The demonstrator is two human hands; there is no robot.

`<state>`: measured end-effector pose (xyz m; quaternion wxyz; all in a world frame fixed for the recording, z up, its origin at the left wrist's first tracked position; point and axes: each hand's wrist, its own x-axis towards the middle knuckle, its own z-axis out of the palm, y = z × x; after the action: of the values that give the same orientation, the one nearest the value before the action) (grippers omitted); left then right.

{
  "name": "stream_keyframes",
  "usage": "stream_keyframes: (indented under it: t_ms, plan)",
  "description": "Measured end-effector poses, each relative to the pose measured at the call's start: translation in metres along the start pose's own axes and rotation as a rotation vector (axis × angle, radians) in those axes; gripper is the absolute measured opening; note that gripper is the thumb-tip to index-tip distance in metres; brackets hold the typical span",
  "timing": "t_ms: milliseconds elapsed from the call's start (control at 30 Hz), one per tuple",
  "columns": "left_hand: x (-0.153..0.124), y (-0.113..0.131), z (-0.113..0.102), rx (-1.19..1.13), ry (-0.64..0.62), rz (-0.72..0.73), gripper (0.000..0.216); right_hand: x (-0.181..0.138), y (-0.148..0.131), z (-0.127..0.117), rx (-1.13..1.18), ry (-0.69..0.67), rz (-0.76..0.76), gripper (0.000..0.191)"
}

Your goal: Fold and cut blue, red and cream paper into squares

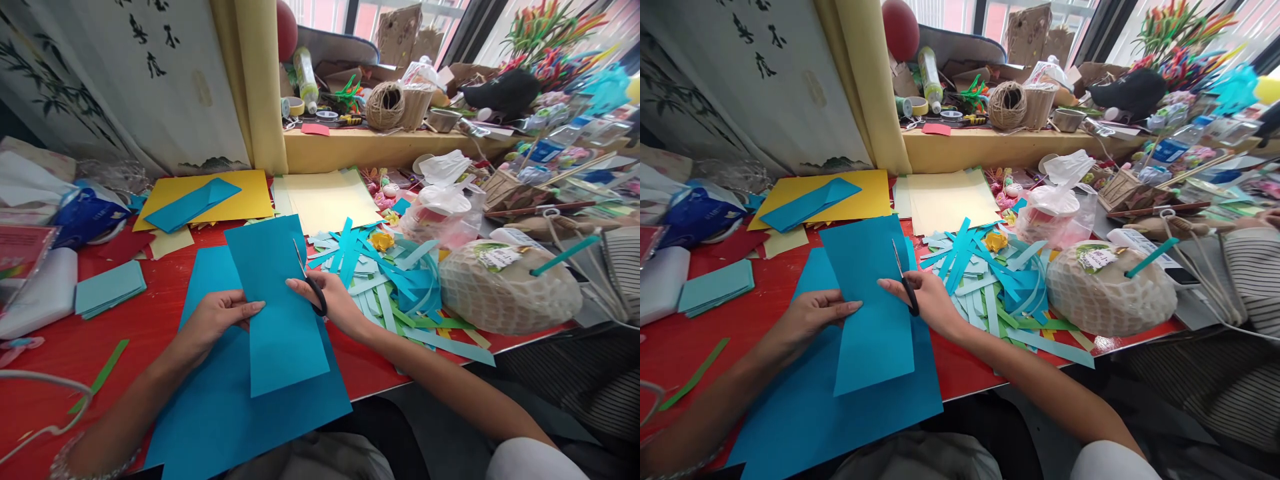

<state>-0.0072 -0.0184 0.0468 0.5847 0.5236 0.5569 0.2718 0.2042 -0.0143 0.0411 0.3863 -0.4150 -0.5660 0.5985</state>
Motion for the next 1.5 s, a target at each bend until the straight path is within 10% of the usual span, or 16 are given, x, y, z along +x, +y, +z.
stream_keyframes:
  t_ms: [1500]
  plan:
    - [-0.0006, -0.0037, 0.0058, 0.073, -0.032, -0.027, 0.024, 0.0012, -0.0078, -0.0064, 0.039, 0.065, -0.032, 0.037]
